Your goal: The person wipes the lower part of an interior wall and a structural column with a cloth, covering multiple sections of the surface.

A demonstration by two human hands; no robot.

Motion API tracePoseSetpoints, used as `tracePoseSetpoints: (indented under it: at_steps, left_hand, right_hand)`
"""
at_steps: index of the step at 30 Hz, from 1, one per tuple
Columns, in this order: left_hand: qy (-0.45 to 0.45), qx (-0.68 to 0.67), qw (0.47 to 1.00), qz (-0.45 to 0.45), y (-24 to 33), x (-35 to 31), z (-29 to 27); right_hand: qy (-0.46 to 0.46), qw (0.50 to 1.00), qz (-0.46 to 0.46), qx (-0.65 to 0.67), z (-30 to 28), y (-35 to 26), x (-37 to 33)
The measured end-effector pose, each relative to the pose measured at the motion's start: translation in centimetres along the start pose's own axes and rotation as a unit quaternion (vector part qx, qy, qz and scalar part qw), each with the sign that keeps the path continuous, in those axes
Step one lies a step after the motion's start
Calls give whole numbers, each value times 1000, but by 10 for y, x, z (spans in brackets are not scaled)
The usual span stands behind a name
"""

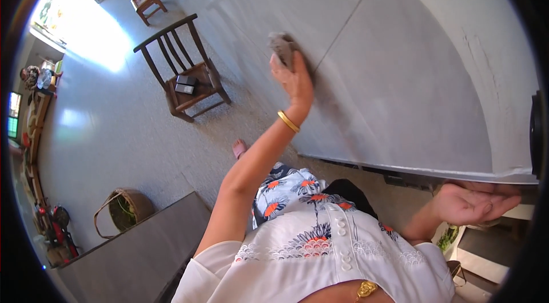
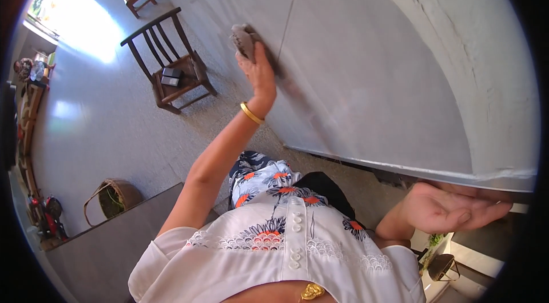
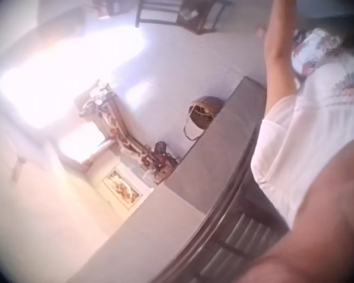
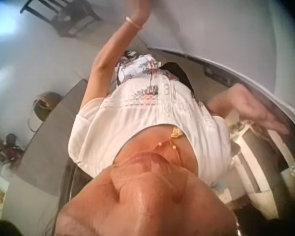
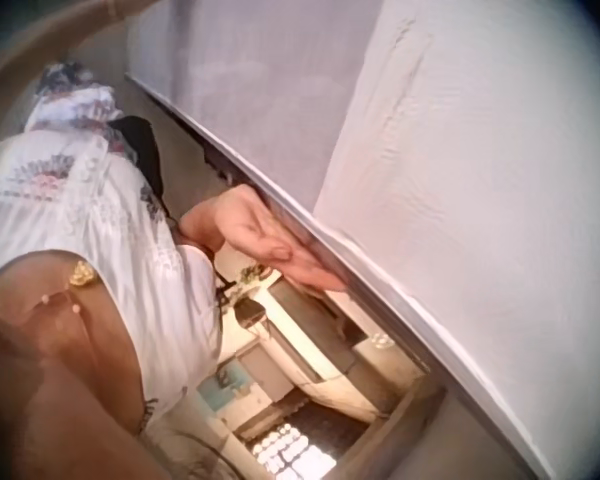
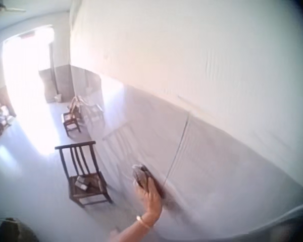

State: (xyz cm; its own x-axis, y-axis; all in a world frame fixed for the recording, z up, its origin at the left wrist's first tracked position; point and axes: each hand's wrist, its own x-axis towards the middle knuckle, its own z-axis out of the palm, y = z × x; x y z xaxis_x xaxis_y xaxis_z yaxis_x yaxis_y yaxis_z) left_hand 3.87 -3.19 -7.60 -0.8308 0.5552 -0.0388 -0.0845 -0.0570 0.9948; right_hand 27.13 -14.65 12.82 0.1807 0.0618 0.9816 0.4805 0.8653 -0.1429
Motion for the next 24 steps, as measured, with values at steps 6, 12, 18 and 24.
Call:
tracePoseSetpoints:
  at_steps: [6,12,18,24]
  left_hand:
    - [-106,-28,903,415,0,-131,-9]
    - [-312,81,749,579,-103,-143,-60]
    - [-379,188,735,529,-153,-98,-82]
    - [-69,91,987,-113,-105,-19,-25]
  right_hand:
    - [-34,999,-1,16,-4,7,-1]
    - [-26,999,6,29,-6,7,-2]
    - [-16,1000,1,-12,4,5,-3]
    - [1,1000,-1,8,5,5,-1]
